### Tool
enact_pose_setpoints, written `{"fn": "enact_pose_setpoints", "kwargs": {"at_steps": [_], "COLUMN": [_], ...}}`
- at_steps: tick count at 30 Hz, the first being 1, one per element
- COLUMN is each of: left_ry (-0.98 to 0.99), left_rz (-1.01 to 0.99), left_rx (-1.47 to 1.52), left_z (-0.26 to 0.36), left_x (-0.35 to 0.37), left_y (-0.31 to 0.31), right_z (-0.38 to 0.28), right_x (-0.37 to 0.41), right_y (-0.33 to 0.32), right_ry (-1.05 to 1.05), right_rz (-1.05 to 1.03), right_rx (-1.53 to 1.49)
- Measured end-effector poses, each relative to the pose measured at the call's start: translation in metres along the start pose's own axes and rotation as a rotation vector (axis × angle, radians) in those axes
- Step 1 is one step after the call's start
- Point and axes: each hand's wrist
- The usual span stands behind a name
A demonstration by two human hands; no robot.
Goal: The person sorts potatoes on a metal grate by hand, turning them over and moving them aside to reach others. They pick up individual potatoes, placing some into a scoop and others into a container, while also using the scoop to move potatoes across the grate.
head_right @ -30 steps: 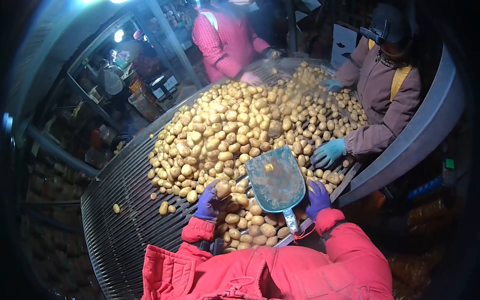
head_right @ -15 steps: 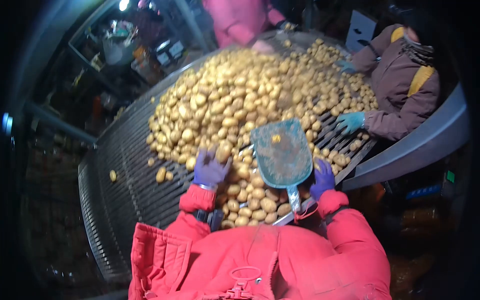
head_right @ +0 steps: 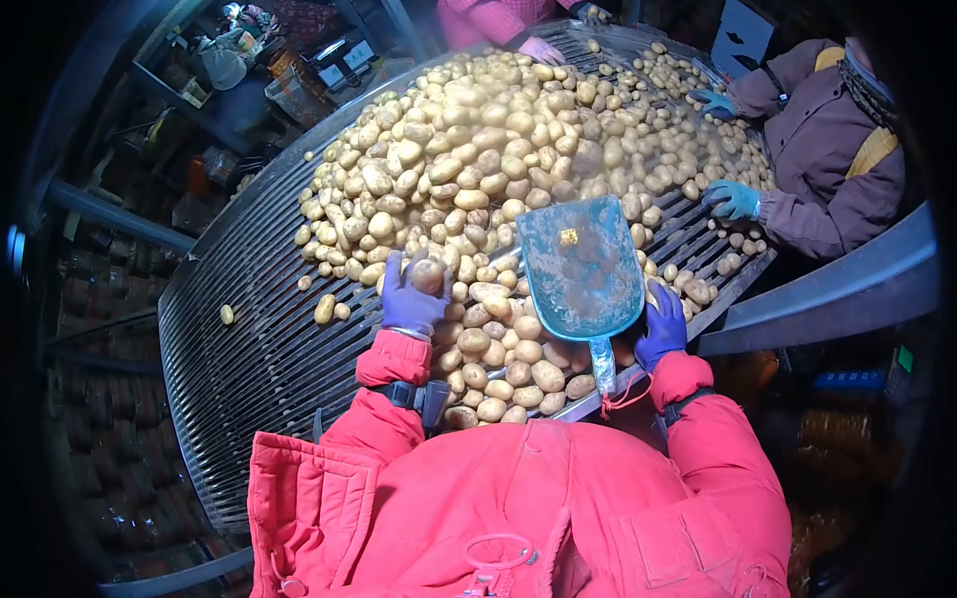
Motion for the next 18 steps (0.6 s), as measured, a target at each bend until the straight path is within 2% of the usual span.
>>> {"fn": "enact_pose_setpoints", "kwargs": {"at_steps": [1,2,5,7,9,11,12,13,15,18], "left_ry": [-0.12,-0.089,0.423,0.406,0.552,0.891,0.584,0.472,0.372,0.34], "left_rz": [0.145,0.235,-0.187,-0.201,-0.296,-0.536,-0.483,-0.446,-0.312,-0.086], "left_rx": [0.09,-0.033,-1.152,-1.172,-1.501,-1.88,-2.166,-2.275,-2.431,-2.555], "left_z": [0.008,0.008,0.006,-0.021,-0.042,-0.06,-0.069,-0.078,-0.095,-0.114], "left_x": [-0.001,0.005,-0.02,-0.032,-0.029,-0.041,-0.046,-0.048,-0.06,-0.076], "left_y": [0.004,0.019,0.006,0.013,0.04,0.052,0.061,0.067,0.068,0.074], "right_z": [0.0,0.0,-0.003,-0.003,-0.002,0.0,0.0,-0.001,-0.001,-0.001], "right_x": [0.0,0.0,-0.001,-0.002,-0.001,-0.002,-0.002,-0.002,-0.001,-0.002], "right_y": [0.0,0.001,-0.002,-0.003,-0.002,-0.001,0.0,-0.001,0.0,-0.001], "right_ry": [-0.001,-0.002,0.007,0.012,0.007,-0.009,-0.004,0.001,0.01,0.011], "right_rz": [0.003,0.005,0.001,-0.005,-0.005,0.0,0.002,0.005,0.003,-0.001], "right_rx": [0.002,0.003,0.004,0.0,0.002,0.011,0.008,0.005,0.012,0.015]}}
Point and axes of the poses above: each hand's wrist, its own x-axis away from the middle knuckle, its own y-axis out of the palm, z = x × y, and after that the axes turned 10 degrees about x, right-handed
